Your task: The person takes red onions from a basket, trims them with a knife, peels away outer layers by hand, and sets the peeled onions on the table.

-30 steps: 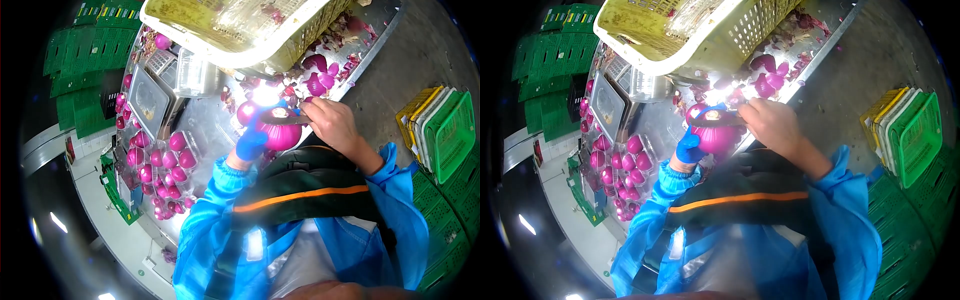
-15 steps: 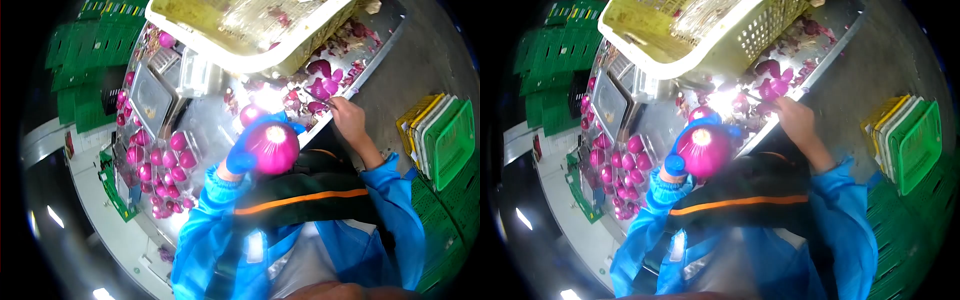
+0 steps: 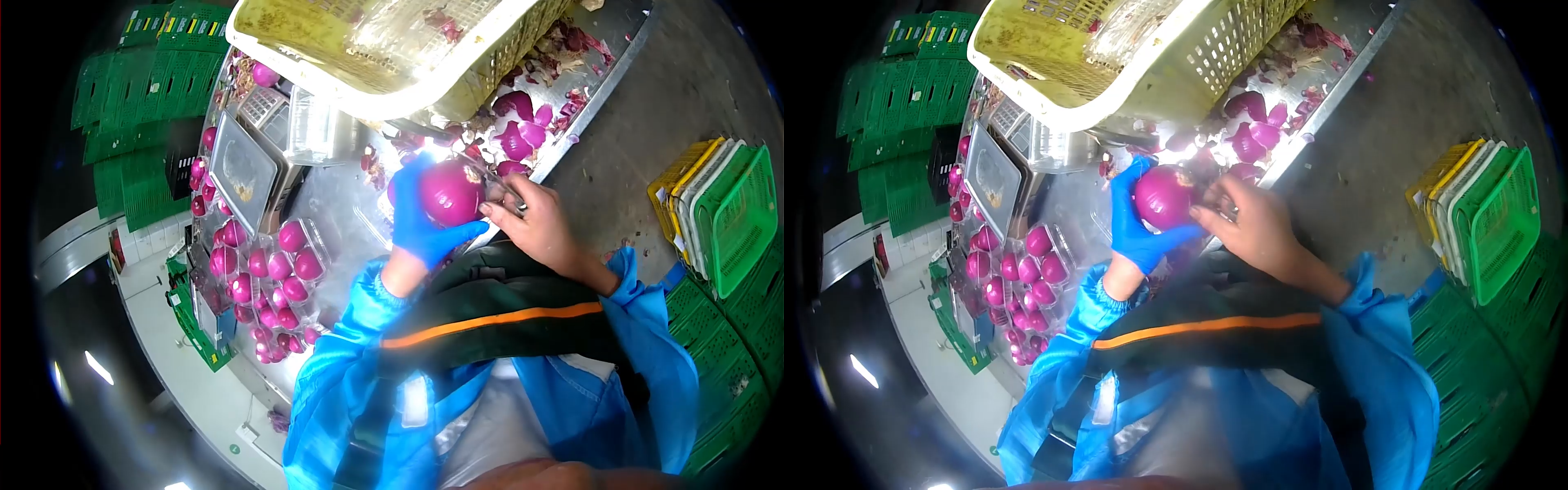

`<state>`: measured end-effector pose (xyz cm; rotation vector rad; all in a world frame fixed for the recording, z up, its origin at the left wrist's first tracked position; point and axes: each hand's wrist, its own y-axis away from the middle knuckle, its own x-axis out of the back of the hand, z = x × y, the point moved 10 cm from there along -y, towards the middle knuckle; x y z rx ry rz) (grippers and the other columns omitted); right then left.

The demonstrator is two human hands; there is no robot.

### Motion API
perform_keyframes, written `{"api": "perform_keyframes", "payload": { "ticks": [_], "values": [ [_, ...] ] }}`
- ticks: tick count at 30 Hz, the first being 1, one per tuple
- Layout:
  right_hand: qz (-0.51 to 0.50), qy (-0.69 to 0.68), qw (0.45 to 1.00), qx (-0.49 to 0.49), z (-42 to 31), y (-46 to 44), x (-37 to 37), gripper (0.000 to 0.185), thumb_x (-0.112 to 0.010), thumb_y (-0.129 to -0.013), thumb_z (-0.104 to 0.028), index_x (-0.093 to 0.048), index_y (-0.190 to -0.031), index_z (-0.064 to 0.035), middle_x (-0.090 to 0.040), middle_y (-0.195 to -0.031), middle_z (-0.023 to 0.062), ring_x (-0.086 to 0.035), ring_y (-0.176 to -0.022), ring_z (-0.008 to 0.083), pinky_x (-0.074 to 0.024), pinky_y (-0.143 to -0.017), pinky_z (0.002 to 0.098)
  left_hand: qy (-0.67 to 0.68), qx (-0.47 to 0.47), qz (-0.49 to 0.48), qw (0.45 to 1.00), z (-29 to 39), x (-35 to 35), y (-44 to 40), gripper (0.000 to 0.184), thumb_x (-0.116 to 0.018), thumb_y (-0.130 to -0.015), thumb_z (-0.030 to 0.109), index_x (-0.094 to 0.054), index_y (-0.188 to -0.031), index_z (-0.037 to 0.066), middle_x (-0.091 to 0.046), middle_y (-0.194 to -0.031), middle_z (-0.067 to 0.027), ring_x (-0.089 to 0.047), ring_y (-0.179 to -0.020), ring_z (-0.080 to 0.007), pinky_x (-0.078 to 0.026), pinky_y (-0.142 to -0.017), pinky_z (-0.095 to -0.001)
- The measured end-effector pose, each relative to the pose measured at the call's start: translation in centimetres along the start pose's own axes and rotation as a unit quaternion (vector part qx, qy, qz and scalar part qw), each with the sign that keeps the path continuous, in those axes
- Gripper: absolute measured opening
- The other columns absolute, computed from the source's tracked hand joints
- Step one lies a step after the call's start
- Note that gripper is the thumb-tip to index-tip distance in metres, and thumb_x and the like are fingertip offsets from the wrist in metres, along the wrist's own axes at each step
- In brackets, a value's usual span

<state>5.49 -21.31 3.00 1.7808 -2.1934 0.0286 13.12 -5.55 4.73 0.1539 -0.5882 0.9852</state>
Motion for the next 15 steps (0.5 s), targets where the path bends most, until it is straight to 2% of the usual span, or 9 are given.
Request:
{"api": "perform_keyframes", "payload": {
  "ticks": [2, 5, 6, 8, 10, 12, 14, 15],
  "values": [
    [-0.021, -0.021, 0.999, -0.046, 0.1, -0.3, -0.4, 0.029, -0.076, -0.084, -0.025, -0.061, -0.096, -0.0032, -0.066, -0.079, 0.0149, -0.067, -0.071, 0.0301, -0.0500, -0.065, 0.0377, 0.032, 0.031, 0.006, 0.999, 0.3, -0.7, 0.1, 0.105, -0.098, -0.056, 0.032, -0.040, -0.139, 0.002, -0.051, -0.124, -0.0158, -0.056, -0.113, -0.0293, -0.049, -0.094, -0.0415],
    [0.021, 0.028, 0.998, 0.042, -0.7, -0.5, -0.1, 0.025, -0.075, -0.081, -0.020, -0.060, -0.093, -0.0045, -0.067, -0.081, 0.0144, -0.067, -0.072, 0.0325, -0.0512, -0.063, 0.0400, -0.012, 0.019, -0.008, 1.000, 0.9, -0.6, 0.1, 0.101, -0.097, -0.058, 0.024, -0.041, -0.140, 0.005, -0.050, -0.135, -0.0136, -0.053, -0.122, -0.0269, -0.045, -0.104, -0.0397],
    [0.037, 0.053, 0.995, 0.078, -0.8, -0.4, -0.2, 0.024, -0.074, -0.081, -0.019, -0.060, -0.093, -0.0049, -0.067, -0.082, 0.0143, -0.067, -0.072, 0.0331, -0.0515, -0.063, 0.0406, -0.016, 0.014, -0.014, 1.000, 1.0, -0.7, 0.2, 0.101, -0.097, -0.058, 0.025, -0.040, -0.140, 0.004, -0.050, -0.133, -0.0145, -0.054, -0.121, -0.0279, -0.046, -0.102, -0.0408],
    [0.066, 0.124, 0.988, 0.068, 0.6, -1.0, 0.5, 0.021, -0.073, -0.080, -0.018, -0.060, -0.092, -0.0061, -0.067, -0.082, 0.0146, -0.068, -0.073, 0.0341, -0.0516, -0.062, 0.0417, -0.021, 0.004, -0.023, 0.999, 1.1, -0.8, 0.2, 0.103, -0.096, -0.058, 0.027, -0.039, -0.140, 0.002, -0.050, -0.131, -0.0163, -0.054, -0.118, -0.0299, -0.049, -0.097, -0.0430],
    [0.121, 0.169, 0.975, 0.075, 1.5, -1.0, 1.9, 0.017, -0.071, -0.080, -0.016, -0.061, -0.091, -0.0082, -0.067, -0.081, 0.0159, -0.068, -0.074, 0.0351, -0.0515, -0.061, 0.0435, 0.104, 0.022, -0.031, 0.994, 0.5, -1.1, 0.3, 0.103, -0.095, -0.059, 0.024, -0.037, -0.142, 0.002, -0.048, -0.136, -0.0165, -0.053, -0.122, -0.0300, -0.048, -0.100, -0.0426],
    [0.117, 0.130, 0.984, 0.021, 2.9, -0.6, 2.4, 0.019, -0.069, -0.080, -0.009, -0.060, -0.095, -0.0048, -0.065, -0.077, 0.0166, -0.066, -0.073, 0.0380, -0.0513, -0.062, 0.0428, 0.199, 0.038, -0.019, 0.979, -0.2, -1.1, 0.3, 0.104, -0.095, -0.061, 0.021, -0.036, -0.144, 0.002, -0.047, -0.139, -0.0166, -0.052, -0.125, -0.0302, -0.047, -0.102, -0.0419],
    [0.094, 0.151, 0.980, 0.094, 1.0, 0.5, 2.2, 0.020, -0.073, -0.079, -0.012, -0.061, -0.095, -0.0069, -0.066, -0.083, 0.0150, -0.067, -0.076, 0.0353, -0.0514, -0.064, 0.0428, 0.268, 0.061, -0.004, 0.961, -0.8, -1.3, 0.5, 0.104, -0.094, -0.061, 0.019, -0.035, -0.146, 0.003, -0.045, -0.142, -0.0165, -0.051, -0.127, -0.0304, -0.046, -0.104, -0.0410],
    [0.084, 0.163, 0.974, 0.131, -0.2, 0.9, 2.4, 0.021, -0.074, -0.078, -0.013, -0.062, -0.094, -0.0079, -0.067, -0.086, 0.0141, -0.067, -0.077, 0.0339, -0.0514, -0.065, 0.0428, 0.221, 0.051, -0.003, 0.974, -0.4, -1.2, 0.4, 0.105, -0.094, -0.061, 0.019, -0.035, -0.146, 0.004, -0.045, -0.142, -0.0164, -0.051, -0.127, -0.0303, -0.046, -0.104, -0.0410]
  ]
}}
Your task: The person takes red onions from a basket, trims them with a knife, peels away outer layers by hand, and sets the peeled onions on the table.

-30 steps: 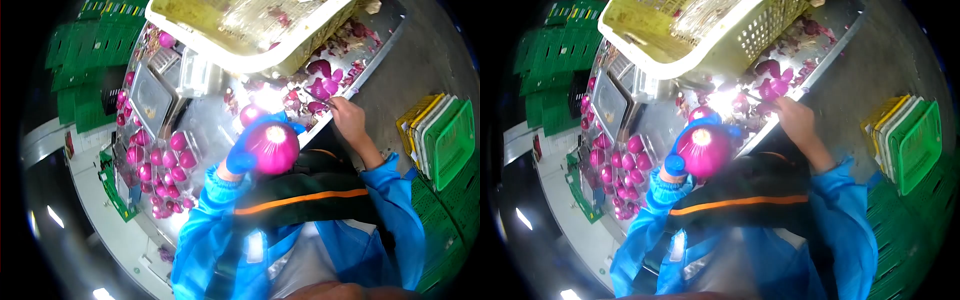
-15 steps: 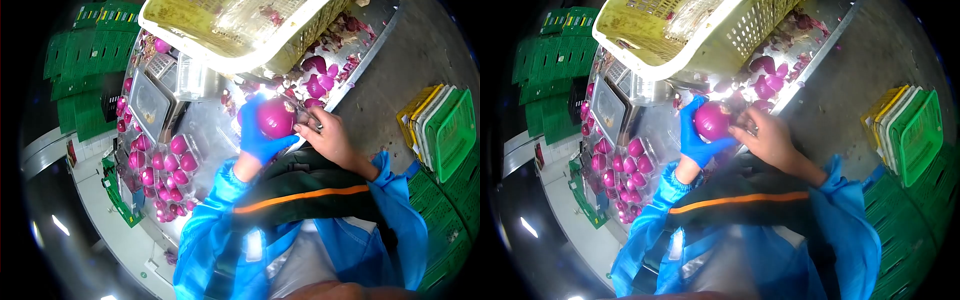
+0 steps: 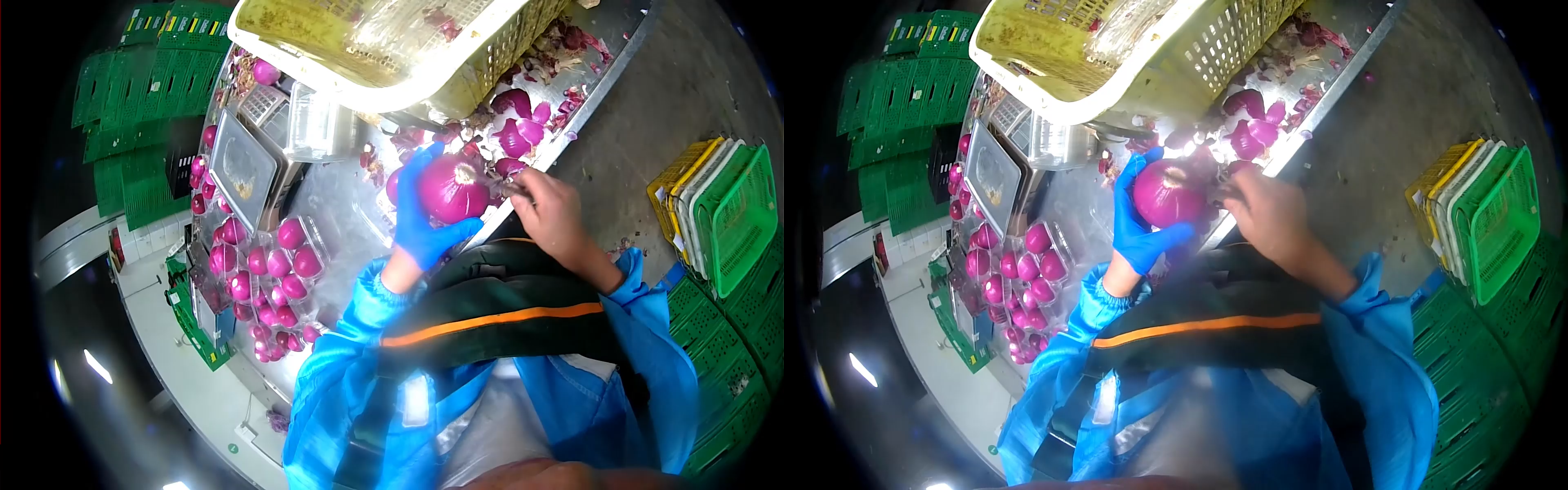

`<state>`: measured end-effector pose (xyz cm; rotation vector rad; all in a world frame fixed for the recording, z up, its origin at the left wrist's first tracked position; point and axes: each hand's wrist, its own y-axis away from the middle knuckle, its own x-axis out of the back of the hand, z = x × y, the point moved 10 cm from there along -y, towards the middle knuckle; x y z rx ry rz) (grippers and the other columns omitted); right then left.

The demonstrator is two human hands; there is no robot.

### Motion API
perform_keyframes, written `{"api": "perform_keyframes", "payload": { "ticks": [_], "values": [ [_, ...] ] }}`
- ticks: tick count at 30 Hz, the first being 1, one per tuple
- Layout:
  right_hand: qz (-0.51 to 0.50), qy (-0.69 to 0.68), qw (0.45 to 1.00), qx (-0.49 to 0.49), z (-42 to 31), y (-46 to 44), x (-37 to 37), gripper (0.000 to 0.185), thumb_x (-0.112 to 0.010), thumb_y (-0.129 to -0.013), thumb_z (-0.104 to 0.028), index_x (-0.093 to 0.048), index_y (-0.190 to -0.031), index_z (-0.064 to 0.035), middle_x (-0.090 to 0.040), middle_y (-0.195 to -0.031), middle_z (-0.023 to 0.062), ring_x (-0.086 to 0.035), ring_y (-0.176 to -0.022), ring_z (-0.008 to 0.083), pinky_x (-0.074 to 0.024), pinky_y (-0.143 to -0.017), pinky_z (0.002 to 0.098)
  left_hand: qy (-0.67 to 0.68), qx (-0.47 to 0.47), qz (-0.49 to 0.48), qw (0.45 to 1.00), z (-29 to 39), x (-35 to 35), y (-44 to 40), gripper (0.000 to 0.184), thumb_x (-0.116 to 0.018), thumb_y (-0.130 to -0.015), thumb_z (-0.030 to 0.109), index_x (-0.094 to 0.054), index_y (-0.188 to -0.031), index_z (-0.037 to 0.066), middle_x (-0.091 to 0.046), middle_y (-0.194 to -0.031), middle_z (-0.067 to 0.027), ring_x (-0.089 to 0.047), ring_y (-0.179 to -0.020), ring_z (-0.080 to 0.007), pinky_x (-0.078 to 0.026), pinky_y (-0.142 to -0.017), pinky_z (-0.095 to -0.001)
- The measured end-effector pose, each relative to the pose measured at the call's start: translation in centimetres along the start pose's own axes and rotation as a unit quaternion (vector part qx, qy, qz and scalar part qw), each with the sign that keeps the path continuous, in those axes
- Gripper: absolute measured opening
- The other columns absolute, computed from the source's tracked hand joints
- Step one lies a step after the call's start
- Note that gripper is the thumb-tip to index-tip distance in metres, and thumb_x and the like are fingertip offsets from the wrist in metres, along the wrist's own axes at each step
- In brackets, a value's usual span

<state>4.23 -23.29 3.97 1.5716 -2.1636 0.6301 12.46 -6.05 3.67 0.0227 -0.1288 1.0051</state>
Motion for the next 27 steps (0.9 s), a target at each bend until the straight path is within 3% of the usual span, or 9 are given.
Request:
{"api": "perform_keyframes", "payload": {
  "ticks": [4, 8, 14, 19, 21, 22, 25, 27],
  "values": [
    [0.017, 0.111, 0.989, 0.099, -3.7, -0.1, 0.4, 0.024, -0.076, -0.074, -0.010, -0.062, -0.094, -0.0101, -0.058, -0.085, 0.0080, -0.063, -0.076, 0.0288, -0.0487, -0.063, 0.0405, -0.139, -0.031, 0.002, 0.990, 1.9, -0.5, -0.2, 0.105, -0.094, -0.060, 0.018, -0.035, -0.146, 0.004, -0.045, -0.140, -0.0162, -0.051, -0.126, -0.0308, -0.046, -0.104, -0.0415],
    [0.031, 0.135, 0.984, 0.111, -4.0, -0.4, 0.6, 0.022, -0.075, -0.074, -0.008, -0.060, -0.090, -0.0100, -0.057, -0.083, 0.0080, -0.063, -0.075, 0.0275, -0.0487, -0.061, 0.0392, -0.184, -0.025, 0.016, 0.982, 2.1, -0.6, 0.2, 0.102, -0.093, -0.059, 0.019, -0.037, -0.144, 0.004, -0.046, -0.135, -0.0157, -0.050, -0.125, -0.0319, -0.045, -0.103, -0.0424],
    [0.035, 0.132, 0.984, 0.115, -3.4, -0.2, 0.1, 0.020, -0.073, -0.074, -0.007, -0.058, -0.086, -0.0103, -0.057, -0.081, 0.0073, -0.063, -0.071, 0.0268, -0.0489, -0.060, 0.0389, -0.157, -0.021, 0.007, 0.987, 1.8, -0.8, 0.6, 0.098, -0.092, -0.061, 0.021, -0.038, -0.142, 0.005, -0.048, -0.131, -0.0150, -0.051, -0.123, -0.0315, -0.045, -0.102, -0.0426],
    [0.051, 0.149, 0.980, 0.121, -1.5, 0.1, -0.3, 0.018, -0.071, -0.076, -0.007, -0.061, -0.090, -0.0113, -0.060, -0.083, 0.0072, -0.064, -0.072, 0.0252, -0.0496, -0.060, 0.0384, -0.052, 0.038, -0.022, 0.998, 1.1, -1.1, 1.1, 0.095, -0.089, -0.067, 0.017, -0.036, -0.145, 0.007, -0.046, -0.141, -0.0158, -0.049, -0.128, -0.0292, -0.044, -0.106, -0.0418],
    [0.027, 0.171, 0.984, 0.042, 2.1, -0.1, -0.4, 0.023, -0.066, -0.079, -0.001, -0.065, -0.101, -0.0056, -0.064, -0.088, 0.0107, -0.066, -0.077, 0.0306, -0.0532, -0.066, 0.0391, -0.029, 0.025, -0.038, 0.999, 1.7, -1.0, 1.1, 0.094, -0.088, -0.070, 0.016, -0.034, -0.147, 0.008, -0.044, -0.145, -0.0165, -0.047, -0.132, -0.0290, -0.042, -0.109, -0.0418],
    [0.034, 0.161, 0.986, 0.024, 2.8, 0.0, 0.1, 0.019, -0.066, -0.081, -0.002, -0.065, -0.100, -0.0058, -0.064, -0.087, 0.0100, -0.065, -0.077, 0.0314, -0.0523, -0.065, 0.0399, -0.029, 0.003, -0.045, 0.999, 2.6, -1.1, 0.9, 0.094, -0.087, -0.070, 0.016, -0.034, -0.147, 0.009, -0.043, -0.146, -0.0173, -0.046, -0.133, -0.0297, -0.042, -0.109, -0.0421],
    [0.064, 0.101, 0.992, 0.045, 0.9, 0.0, 1.4, 0.016, -0.067, -0.081, -0.005, -0.064, -0.097, -0.0053, -0.064, -0.088, 0.0116, -0.065, -0.077, 0.0330, -0.0512, -0.065, 0.0412, -0.041, -0.012, -0.037, 0.998, 3.2, -0.9, 0.8, 0.096, -0.086, -0.072, 0.016, -0.031, -0.150, 0.010, -0.041, -0.149, -0.0194, -0.044, -0.136, -0.0313, -0.041, -0.111, -0.0433],
    [0.039, 0.079, 0.996, 0.020, 1.2, -0.5, 1.4, 0.019, -0.069, -0.084, -0.014, -0.064, -0.102, -0.0078, -0.065, -0.093, 0.0143, -0.064, -0.078, 0.0370, -0.0514, -0.065, 0.0437, -0.035, -0.022, -0.031, 0.999, 2.2, -0.9, 0.2, 0.096, -0.086, -0.071, 0.015, -0.031, -0.150, 0.010, -0.041, -0.149, -0.0196, -0.044, -0.136, -0.0314, -0.040, -0.111, -0.0434]
  ]
}}
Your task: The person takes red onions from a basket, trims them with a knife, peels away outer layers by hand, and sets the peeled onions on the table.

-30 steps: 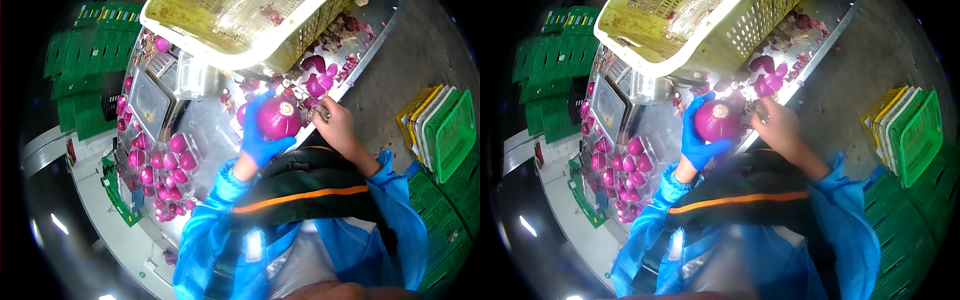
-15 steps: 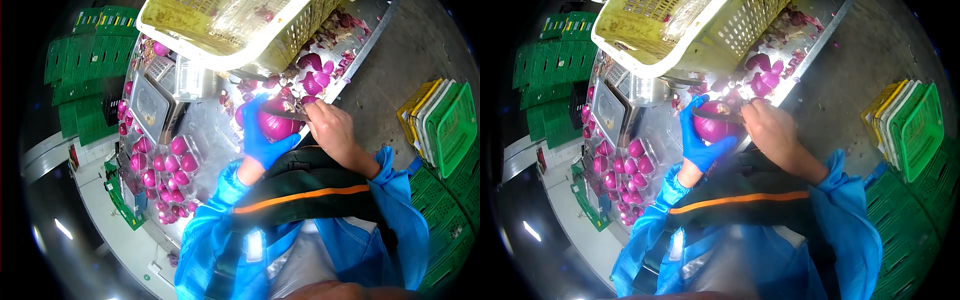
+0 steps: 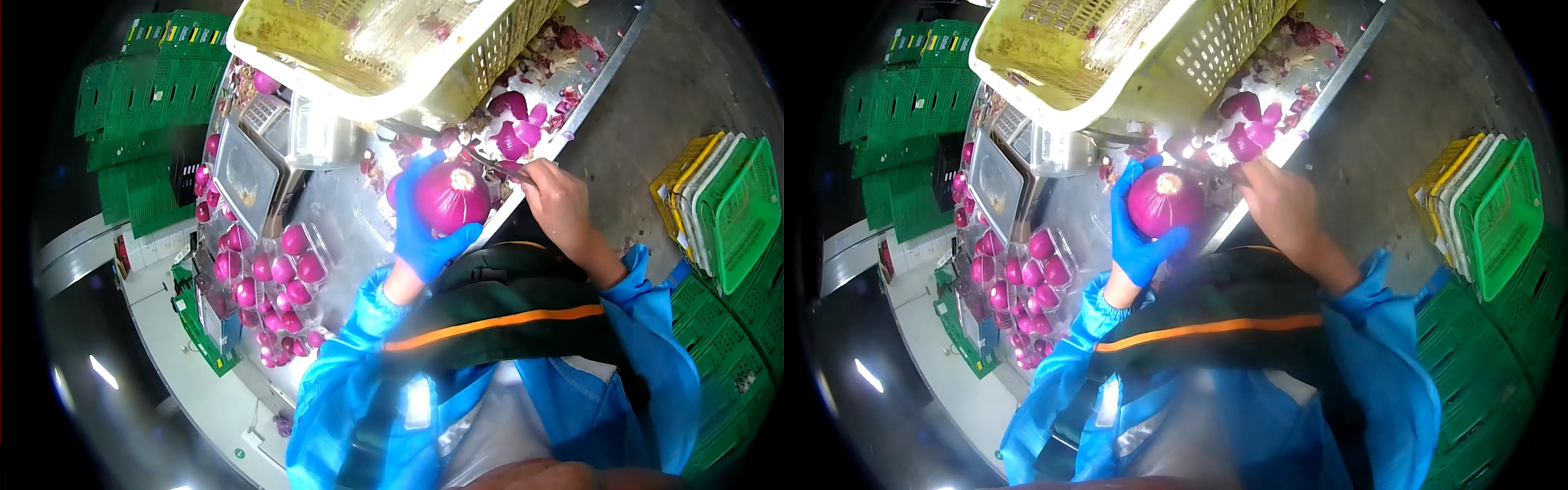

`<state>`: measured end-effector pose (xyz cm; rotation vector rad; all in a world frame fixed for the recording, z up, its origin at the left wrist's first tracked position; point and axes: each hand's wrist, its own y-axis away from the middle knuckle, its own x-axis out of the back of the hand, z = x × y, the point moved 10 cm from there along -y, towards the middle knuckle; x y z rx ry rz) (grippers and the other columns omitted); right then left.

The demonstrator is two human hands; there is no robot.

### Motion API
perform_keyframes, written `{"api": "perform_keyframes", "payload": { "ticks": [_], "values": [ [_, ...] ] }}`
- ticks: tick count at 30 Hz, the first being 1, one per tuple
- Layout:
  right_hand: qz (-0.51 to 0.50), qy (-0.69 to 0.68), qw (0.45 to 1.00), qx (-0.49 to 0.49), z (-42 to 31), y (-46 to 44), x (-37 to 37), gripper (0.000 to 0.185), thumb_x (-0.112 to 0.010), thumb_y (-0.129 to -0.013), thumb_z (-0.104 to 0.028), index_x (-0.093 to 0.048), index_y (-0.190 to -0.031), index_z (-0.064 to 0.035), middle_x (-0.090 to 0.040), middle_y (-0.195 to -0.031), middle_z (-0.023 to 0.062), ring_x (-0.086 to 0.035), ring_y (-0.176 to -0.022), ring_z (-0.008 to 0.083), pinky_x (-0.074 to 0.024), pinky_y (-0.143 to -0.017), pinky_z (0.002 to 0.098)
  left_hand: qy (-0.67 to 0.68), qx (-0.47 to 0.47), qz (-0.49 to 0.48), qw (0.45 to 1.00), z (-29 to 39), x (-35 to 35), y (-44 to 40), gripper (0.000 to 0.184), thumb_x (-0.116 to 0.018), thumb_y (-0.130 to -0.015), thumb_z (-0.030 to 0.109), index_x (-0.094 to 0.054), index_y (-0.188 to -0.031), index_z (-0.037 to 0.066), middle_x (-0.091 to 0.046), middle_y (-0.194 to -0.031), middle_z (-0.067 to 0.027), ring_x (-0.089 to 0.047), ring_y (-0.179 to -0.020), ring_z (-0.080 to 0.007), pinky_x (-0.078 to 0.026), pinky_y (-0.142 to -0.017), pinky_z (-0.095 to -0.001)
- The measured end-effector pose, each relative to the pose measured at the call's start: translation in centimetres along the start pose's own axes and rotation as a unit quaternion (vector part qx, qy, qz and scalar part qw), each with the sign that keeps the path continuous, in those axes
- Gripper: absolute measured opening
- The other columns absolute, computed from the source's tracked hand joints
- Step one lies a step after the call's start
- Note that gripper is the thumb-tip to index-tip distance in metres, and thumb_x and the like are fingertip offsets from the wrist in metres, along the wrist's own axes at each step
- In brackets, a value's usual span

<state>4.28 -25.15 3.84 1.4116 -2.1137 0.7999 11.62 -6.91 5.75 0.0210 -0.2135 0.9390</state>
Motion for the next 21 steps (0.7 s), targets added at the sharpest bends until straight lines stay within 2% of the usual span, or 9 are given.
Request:
{"api": "perform_keyframes", "payload": {
  "ticks": [2, 4, 6, 7, 10, 12, 17, 20, 21],
  "values": [
    [-0.030, -0.041, 0.998, -0.034, 0.9, 0.7, -1.3, 0.021, -0.070, -0.086, -0.016, -0.064, -0.104, -0.0067, -0.064, -0.097, 0.0166, -0.063, -0.080, 0.0381, -0.0514, -0.065, 0.0431, 0.016, 0.004, 0.004, 1.000, -0.5, 0.0, 0.2, 0.099, -0.088, -0.070, 0.017, -0.030, -0.150, 0.008, -0.040, -0.149, -0.0188, -0.044, -0.136, -0.0313, -0.041, -0.111, -0.0434],
    [-0.087, -0.234, 0.961, -0.120, 1.8, 1.0, -3.1, 0.028, -0.067, -0.093, -0.026, -0.063, -0.111, -0.0038, -0.066, -0.085, 0.0112, -0.065, -0.071, 0.0280, -0.0502, -0.061, 0.0389, 0.020, 0.012, 0.003, 1.000, -0.9, 0.0, 0.1, 0.104, -0.091, -0.067, 0.021, -0.029, -0.149, 0.003, -0.040, -0.148, -0.0181, -0.045, -0.135, -0.0314, -0.042, -0.109, -0.0436],
    [-0.144, -0.473, 0.840, -0.223, 1.8, 1.7, -5.9, 0.035, -0.065, -0.097, -0.031, -0.061, -0.115, -0.0017, -0.064, -0.078, 0.0054, -0.062, -0.064, 0.0187, -0.0483, -0.056, 0.0345, 0.032, 0.009, -0.021, 0.999, -1.1, -0.5, 0.2, 0.104, -0.091, -0.068, 0.022, -0.029, -0.150, 0.004, -0.036, -0.152, -0.0190, -0.042, -0.138, -0.0318, -0.041, -0.110, -0.0440],
    [-0.211, -0.511, 0.792, -0.259, 1.6, 2.2, -6.9, 0.044, -0.061, -0.100, -0.038, -0.058, -0.120, 0.0011, -0.057, -0.078, -0.0009, -0.053, -0.058, 0.0067, -0.0425, -0.050, 0.0261, 0.037, 0.006, -0.032, 0.999, -1.1, -0.7, 0.3, 0.104, -0.091, -0.069, 0.022, -0.029, -0.150, 0.004, -0.035, -0.154, -0.0195, -0.041, -0.139, -0.0320, -0.040, -0.111, -0.0442],
    [-0.266, -0.654, 0.613, -0.354, 1.3, 5.0, -10.2, 0.047, -0.056, -0.103, -0.032, -0.041, -0.137, -0.0025, -0.054, -0.079, 0.0020, -0.049, -0.053, 0.0086, -0.0397, -0.046, 0.0226, 0.113, 0.014, -0.022, 0.993, -1.0, -1.9, 1.2, 0.104, -0.091, -0.070, 0.024, -0.028, -0.151, 0.004, -0.031, -0.157, -0.0203, -0.038, -0.142, -0.0327, -0.038, -0.113, -0.0448],
    [-0.268, -0.673, 0.593, -0.351, 1.2, 5.4, -10.7, 0.057, -0.065, -0.097, -0.033, -0.041, -0.139, -0.0027, -0.056, -0.085, 0.0038, -0.050, -0.053, 0.0072, -0.0393, -0.044, 0.0211, 0.016, -0.062, -0.039, 0.997, -0.3, -2.4, 1.4, 0.104, -0.090, -0.072, 0.025, -0.027, -0.152, 0.004, -0.032, -0.157, -0.0195, -0.037, -0.143, -0.0332, -0.036, -0.114, -0.0450],
    [-0.302, -0.658, 0.610, -0.323, 1.0, 6.7, -11.2, 0.077, -0.081, -0.082, -0.026, -0.039, -0.142, -0.0017, -0.059, -0.091, 0.0054, -0.051, -0.056, 0.0078, -0.0404, -0.046, 0.0201, -0.024, -0.001, -0.109, 0.994, -1.3, -1.0, 3.1, 0.086, -0.084, -0.078, 0.029, -0.040, -0.147, 0.003, -0.040, -0.153, -0.0178, -0.042, -0.139, -0.0306, -0.035, -0.113, -0.0445],
    [-0.302, -0.584, 0.683, -0.318, 0.8, 6.5, -10.7, 0.078, -0.080, -0.081, -0.021, -0.038, -0.143, -0.0014, -0.061, -0.093, 0.0058, -0.050, -0.055, 0.0063, -0.0386, -0.046, 0.0194, -0.010, 0.110, 0.036, 0.993, -6.8, 5.8, 3.6, 0.073, -0.080, -0.081, 0.028, -0.047, -0.143, 0.005, -0.046, -0.148, -0.0171, -0.045, -0.134, -0.0328, -0.036, -0.112, -0.0460],
    [-0.328, -0.558, 0.691, -0.320, 0.8, 6.4, -10.7, 0.078, -0.081, -0.079, -0.020, -0.040, -0.143, -0.0003, -0.063, -0.103, 0.0093, -0.061, -0.071, 0.0132, -0.0503, -0.061, 0.0242, -0.183, 0.037, 0.030, 0.982, -6.2, 7.5, 2.9, 0.070, -0.079, -0.081, 0.026, -0.049, -0.141, 0.007, -0.047, -0.146, -0.0160, -0.047, -0.131, -0.0342, -0.038, -0.110, -0.0468]
  ]
}}
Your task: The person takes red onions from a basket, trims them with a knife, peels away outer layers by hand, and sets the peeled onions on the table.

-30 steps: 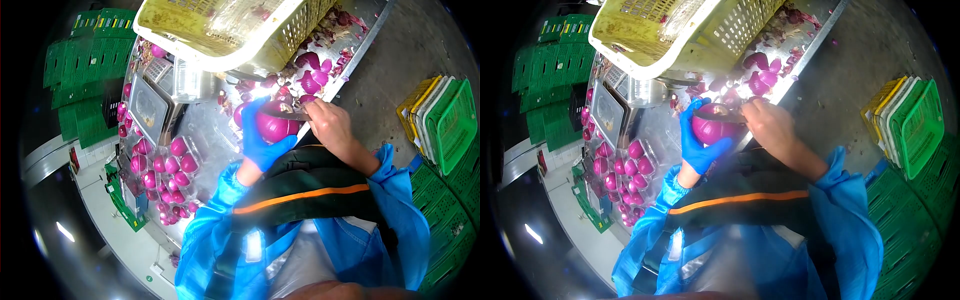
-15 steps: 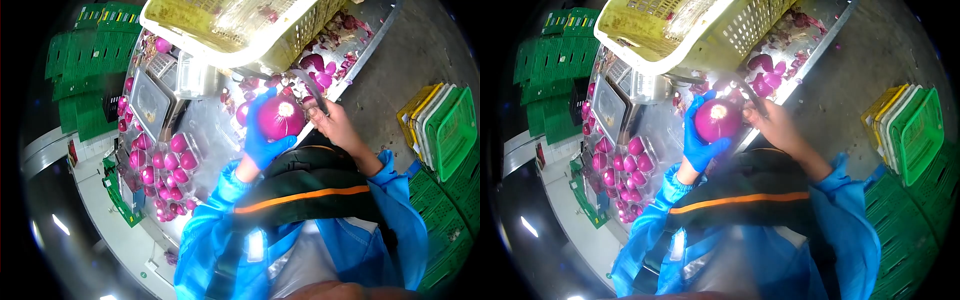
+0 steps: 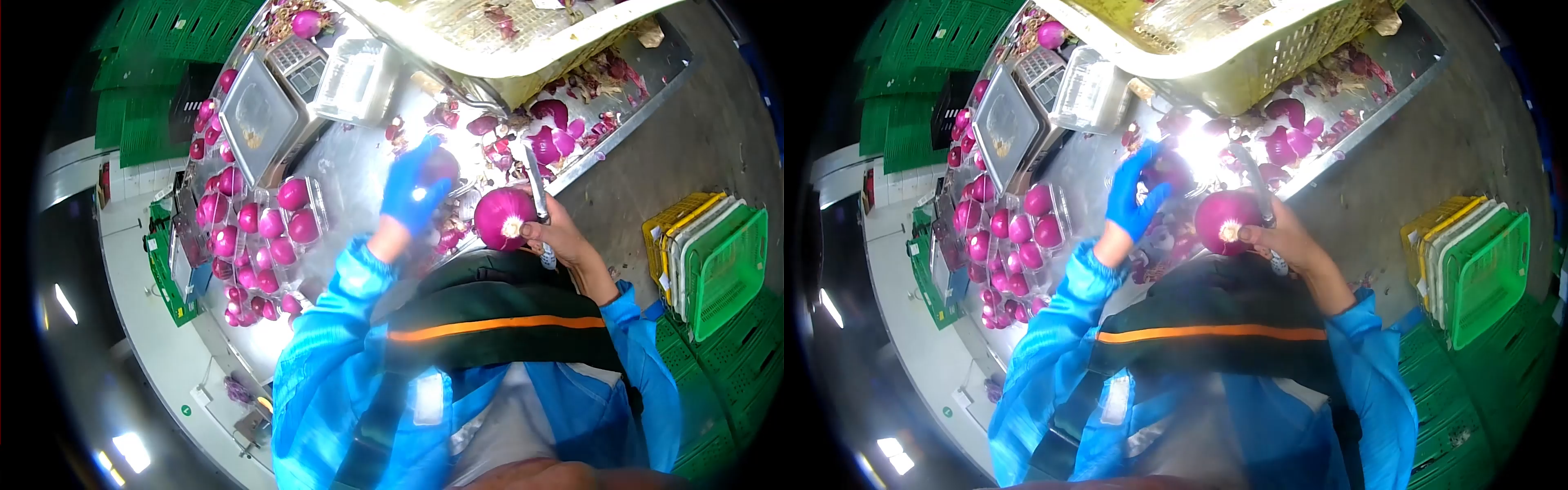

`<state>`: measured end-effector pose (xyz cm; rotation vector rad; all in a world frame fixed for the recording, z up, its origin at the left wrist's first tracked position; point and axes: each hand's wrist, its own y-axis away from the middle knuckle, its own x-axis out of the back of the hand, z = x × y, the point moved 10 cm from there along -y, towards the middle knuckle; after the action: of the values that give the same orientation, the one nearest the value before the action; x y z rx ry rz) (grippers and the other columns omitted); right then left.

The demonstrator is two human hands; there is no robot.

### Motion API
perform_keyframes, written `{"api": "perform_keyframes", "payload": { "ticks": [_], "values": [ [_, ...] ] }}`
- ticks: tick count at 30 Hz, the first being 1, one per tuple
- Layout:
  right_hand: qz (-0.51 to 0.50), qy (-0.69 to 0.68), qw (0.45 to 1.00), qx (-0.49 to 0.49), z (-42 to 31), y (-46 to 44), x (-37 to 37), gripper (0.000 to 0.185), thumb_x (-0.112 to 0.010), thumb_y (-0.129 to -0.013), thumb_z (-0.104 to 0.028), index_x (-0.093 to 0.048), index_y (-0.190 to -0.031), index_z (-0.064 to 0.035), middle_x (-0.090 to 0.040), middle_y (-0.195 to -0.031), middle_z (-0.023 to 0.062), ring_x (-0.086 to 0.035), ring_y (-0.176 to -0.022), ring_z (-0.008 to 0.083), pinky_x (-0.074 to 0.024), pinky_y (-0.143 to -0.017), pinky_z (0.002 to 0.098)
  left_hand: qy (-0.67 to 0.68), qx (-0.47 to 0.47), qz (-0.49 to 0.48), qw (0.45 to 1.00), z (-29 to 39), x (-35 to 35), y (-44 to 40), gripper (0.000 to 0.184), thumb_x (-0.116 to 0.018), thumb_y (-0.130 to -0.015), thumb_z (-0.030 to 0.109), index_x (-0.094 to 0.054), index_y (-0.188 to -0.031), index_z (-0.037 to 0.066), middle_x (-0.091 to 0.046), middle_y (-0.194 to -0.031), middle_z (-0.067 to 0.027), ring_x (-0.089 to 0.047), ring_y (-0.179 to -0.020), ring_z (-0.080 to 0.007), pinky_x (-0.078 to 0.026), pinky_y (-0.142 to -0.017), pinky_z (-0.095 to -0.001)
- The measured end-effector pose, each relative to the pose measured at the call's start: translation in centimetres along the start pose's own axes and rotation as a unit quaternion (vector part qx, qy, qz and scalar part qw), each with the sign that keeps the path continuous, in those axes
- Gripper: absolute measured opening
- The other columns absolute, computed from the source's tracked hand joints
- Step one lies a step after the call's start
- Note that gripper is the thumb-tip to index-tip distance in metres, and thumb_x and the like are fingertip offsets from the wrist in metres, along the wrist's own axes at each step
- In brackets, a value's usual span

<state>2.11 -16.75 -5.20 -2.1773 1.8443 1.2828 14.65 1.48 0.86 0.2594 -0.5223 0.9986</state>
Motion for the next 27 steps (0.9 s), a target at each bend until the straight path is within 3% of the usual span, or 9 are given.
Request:
{"api": "perform_keyframes", "payload": {
  "ticks": [3, 4, 6, 10, 15, 17, 19, 22, 27],
  "values": [
    [0.071, 0.189, 0.965, 0.167, -3.6, -0.6, -1.1, 0.078, -0.083, -0.077, -0.021, -0.044, -0.141, 0.0007, -0.063, -0.115, 0.0128, -0.065, -0.099, 0.0237, -0.0527, -0.087, 0.0331, -0.275, -0.089, -0.048, 0.956, 0.0, -0.5, -2.4, 0.067, -0.077, -0.079, 0.026, -0.051, -0.140, 0.013, -0.047, -0.146, -0.0137, -0.049, -0.127, -0.0379, -0.043, -0.103, -0.0486],
    [0.079, 0.201, 0.966, 0.143, -4.3, -0.5, -2.2, 0.078, -0.084, -0.076, -0.023, -0.046, -0.140, 0.0013, -0.062, -0.126, 0.0171, -0.057, -0.122, 0.0292, -0.0429, -0.105, 0.0380, -0.315, -0.091, -0.067, 0.942, -0.6, -1.4, -2.4, 0.068, -0.076, -0.079, 0.027, -0.051, -0.140, 0.013, -0.046, -0.147, -0.0136, -0.048, -0.127, -0.0381, -0.044, -0.103, -0.0486],
    [0.122, 0.319, 0.924, 0.172, -5.0, -0.7, -3.0, 0.078, -0.085, -0.075, -0.024, -0.047, -0.139, 0.0005, -0.062, -0.126, 0.0185, -0.058, -0.121, 0.0280, -0.0444, -0.103, 0.0377, -0.365, -0.096, -0.091, 0.922, -1.3, -1.6, -2.0, 0.069, -0.072, -0.081, 0.036, -0.049, -0.142, 0.015, -0.050, -0.144, -0.0171, -0.050, -0.126, -0.0403, -0.045, -0.101, -0.0487],
    [0.170, 0.384, 0.883, 0.209, -5.1, -2.2, -3.8, 0.077, -0.085, -0.074, -0.026, -0.049, -0.138, -0.0026, -0.062, -0.128, 0.0207, -0.060, -0.121, 0.0303, -0.0459, -0.101, 0.0384, -0.325, 0.069, -0.117, 0.936, -2.6, 1.7, 0.6, 0.061, -0.073, -0.081, 0.031, -0.053, -0.133, 0.009, -0.055, -0.139, -0.0160, -0.055, -0.120, -0.0400, -0.046, -0.099, -0.0474],
    [0.230, 0.489, 0.823, 0.177, -6.0, -5.2, -5.9, 0.075, -0.084, -0.073, -0.034, -0.051, -0.134, -0.0069, -0.065, -0.118, 0.0196, -0.064, -0.107, 0.0371, -0.0526, -0.086, 0.0449, -0.283, 0.052, -0.048, 0.956, -3.2, 4.6, 4.4, 0.059, -0.075, -0.079, 0.017, -0.052, -0.133, 0.008, -0.054, -0.141, -0.0145, -0.054, -0.121, -0.0387, -0.045, -0.100, -0.0457],
    [0.263, 0.575, 0.724, 0.277, -6.5, -6.4, -7.2, 0.076, -0.082, -0.073, -0.041, -0.050, -0.135, -0.0097, -0.065, -0.113, 0.0182, -0.066, -0.095, 0.0364, -0.0537, -0.079, 0.0459, -0.274, 0.020, -0.003, 0.962, -5.3, 4.1, 5.7, 0.059, -0.074, -0.080, 0.016, -0.052, -0.134, 0.008, -0.054, -0.142, -0.0138, -0.053, -0.122, -0.0382, -0.045, -0.101, -0.0458],
    [0.254, 0.633, 0.698, 0.218, -5.8, -8.5, -8.2, 0.070, -0.078, -0.079, -0.040, -0.051, -0.136, -0.0101, -0.061, -0.113, 0.0167, -0.066, -0.090, 0.0353, -0.0537, -0.078, 0.0460, -0.272, 0.004, 0.011, 0.962, -5.9, 4.0, 6.2, 0.057, -0.073, -0.081, 0.015, -0.053, -0.134, 0.008, -0.054, -0.143, -0.0134, -0.053, -0.123, -0.0379, -0.045, -0.102, -0.0458],
    [0.226, 0.687, 0.672, 0.158, -3.8, -11.1, -8.4, 0.060, -0.072, -0.085, -0.037, -0.053, -0.135, -0.0110, -0.055, -0.112, 0.0161, -0.065, -0.089, 0.0353, -0.0537, -0.077, 0.0464, -0.271, 0.003, 0.032, 0.962, -6.3, 4.3, 7.1, 0.055, -0.072, -0.082, 0.015, -0.053, -0.134, 0.008, -0.053, -0.144, -0.0132, -0.052, -0.123, -0.0373, -0.044, -0.103, -0.0457],
    [0.197, 0.638, 0.710, 0.221, -4.9, -10.1, -7.6, 0.049, -0.067, -0.091, -0.029, -0.056, -0.134, -0.0072, -0.056, -0.107, 0.0191, -0.064, -0.089, 0.0369, -0.0525, -0.076, 0.0444, -0.222, 0.019, 0.060, 0.973, -6.2, 5.8, 7.4, 0.049, -0.069, -0.088, 0.017, -0.056, -0.134, 0.008, -0.054, -0.141, -0.0134, -0.054, -0.123, -0.0351, -0.044, -0.103, -0.0438]
  ]
}}
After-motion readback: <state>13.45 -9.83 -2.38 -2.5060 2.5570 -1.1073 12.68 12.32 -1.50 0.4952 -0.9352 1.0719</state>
